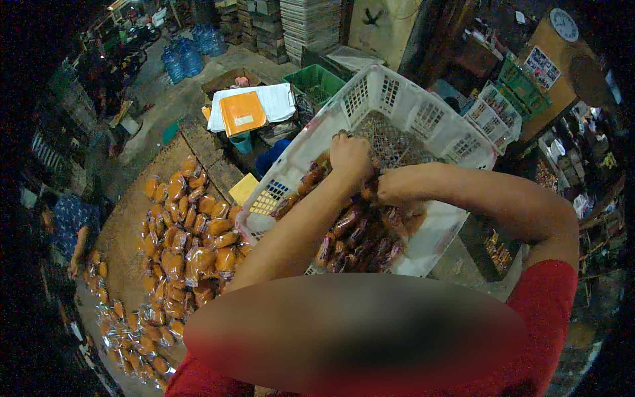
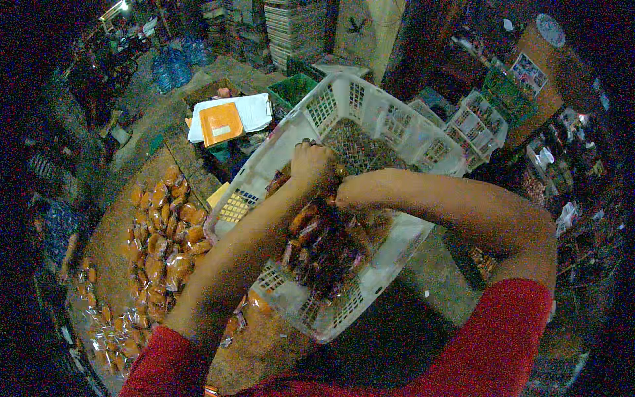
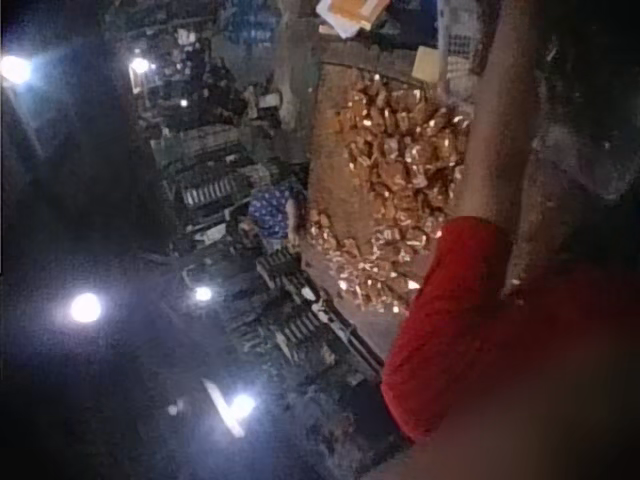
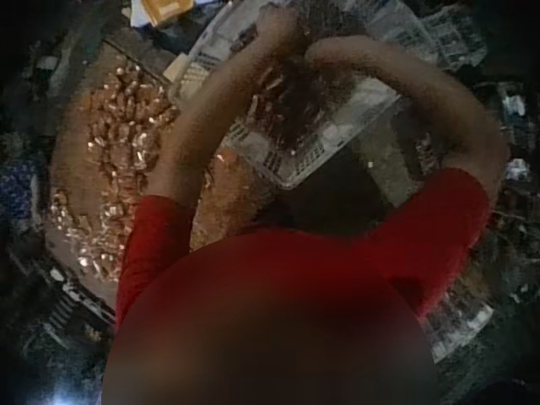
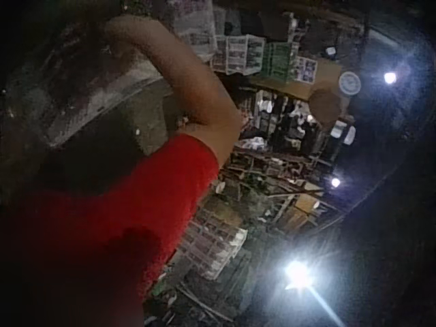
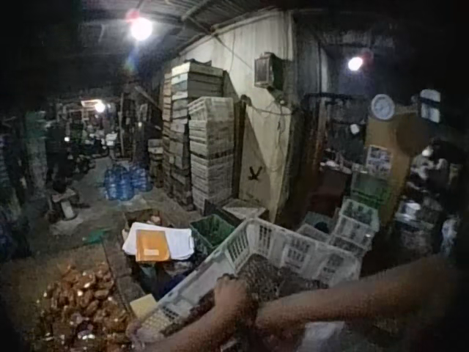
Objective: The person places round buns into clear plastic bags, seals each bag with a handheld stapler, and stacks the sealed packages on the table. The person then gathers the sealed buns and places them into a white plastic crate.
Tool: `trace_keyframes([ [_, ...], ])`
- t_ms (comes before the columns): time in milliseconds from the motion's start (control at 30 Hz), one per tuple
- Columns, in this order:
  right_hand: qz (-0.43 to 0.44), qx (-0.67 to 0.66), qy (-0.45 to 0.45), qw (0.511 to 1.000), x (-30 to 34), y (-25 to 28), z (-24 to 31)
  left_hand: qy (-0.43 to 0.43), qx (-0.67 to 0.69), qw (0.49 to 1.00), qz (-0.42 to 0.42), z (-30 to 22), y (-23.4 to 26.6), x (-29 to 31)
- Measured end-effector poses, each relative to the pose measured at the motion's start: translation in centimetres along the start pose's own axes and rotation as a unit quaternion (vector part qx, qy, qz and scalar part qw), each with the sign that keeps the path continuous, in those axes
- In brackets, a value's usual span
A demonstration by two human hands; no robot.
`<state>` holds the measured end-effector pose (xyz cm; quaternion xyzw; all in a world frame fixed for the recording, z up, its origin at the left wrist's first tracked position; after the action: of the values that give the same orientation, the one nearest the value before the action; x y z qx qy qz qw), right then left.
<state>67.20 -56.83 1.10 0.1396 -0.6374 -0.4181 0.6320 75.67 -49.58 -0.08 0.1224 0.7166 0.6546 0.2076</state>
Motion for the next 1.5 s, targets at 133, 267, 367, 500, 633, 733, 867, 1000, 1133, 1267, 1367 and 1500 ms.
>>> trace_keyframes([
  [133,-0.137,0.148,-0.024,0.979,1.6,-3.8,1.7,-0.017,-0.053,0.998,-0.013,-0.7,-0.6,0.4],
  [267,-0.262,0.190,-0.011,0.946,4.5,-2.5,5.1,0.003,-0.011,1.000,0.013,-0.4,-0.6,1.2],
  [367,-0.279,-0.013,-0.041,0.959,7.4,0.5,5.0,-0.050,0.005,0.998,0.041,0.3,0.2,1.2],
  [500,-0.258,-0.263,-0.163,0.916,10.2,3.1,-0.2,-0.102,0.157,0.957,0.224,2.7,0.7,0.3],
  [633,-0.282,-0.367,-0.224,0.857,6.7,3.3,-6.3,-0.063,0.408,0.898,0.149,6.2,4.9,1.9],
  [733,-0.266,-0.457,-0.216,0.821,1.2,1.8,-9.6,0.038,0.451,0.891,-0.026,9.7,9.1,6.6],
  [867,-0.222,-0.596,0.004,0.772,-5.1,1.8,-9.1,0.120,0.483,0.851,-0.165,12.0,12.9,17.1],
  [1000,-0.280,-0.585,-0.106,0.754,-2.5,2.3,-8.8,0.247,0.514,0.805,-0.162,12.6,13.0,27.9],
  [1133,-0.290,-0.567,-0.147,0.757,-1.0,3.4,-7.5,0.301,0.515,0.773,-0.216,11.5,11.5,36.1],
  [1267,-0.209,-0.665,-0.034,0.716,-3.1,2.8,-7.4,0.348,0.540,0.741,-0.194,10.3,9.5,41.5],
  [1367,-0.334,-0.546,-0.124,0.758,-0.6,3.0,-10.1,0.362,0.500,0.769,-0.167,9.2,9.0,42.4],
  [1500,-0.344,-0.361,-0.209,0.841,6.4,3.3,-9.0,0.297,0.505,0.790,-0.179,7.4,8.9,37.5],
])
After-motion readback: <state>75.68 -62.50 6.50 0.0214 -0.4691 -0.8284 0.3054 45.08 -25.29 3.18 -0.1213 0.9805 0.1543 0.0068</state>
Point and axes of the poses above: each hand's wrist, its own x-axis away from the middle knuckle, its own y-axis out of the back of the hand, z = x × y, the point moved 6 cm from there along -x, towards the middle knuckle, and after that the axes turned 4 degrees about z, right-handed, at the moved point
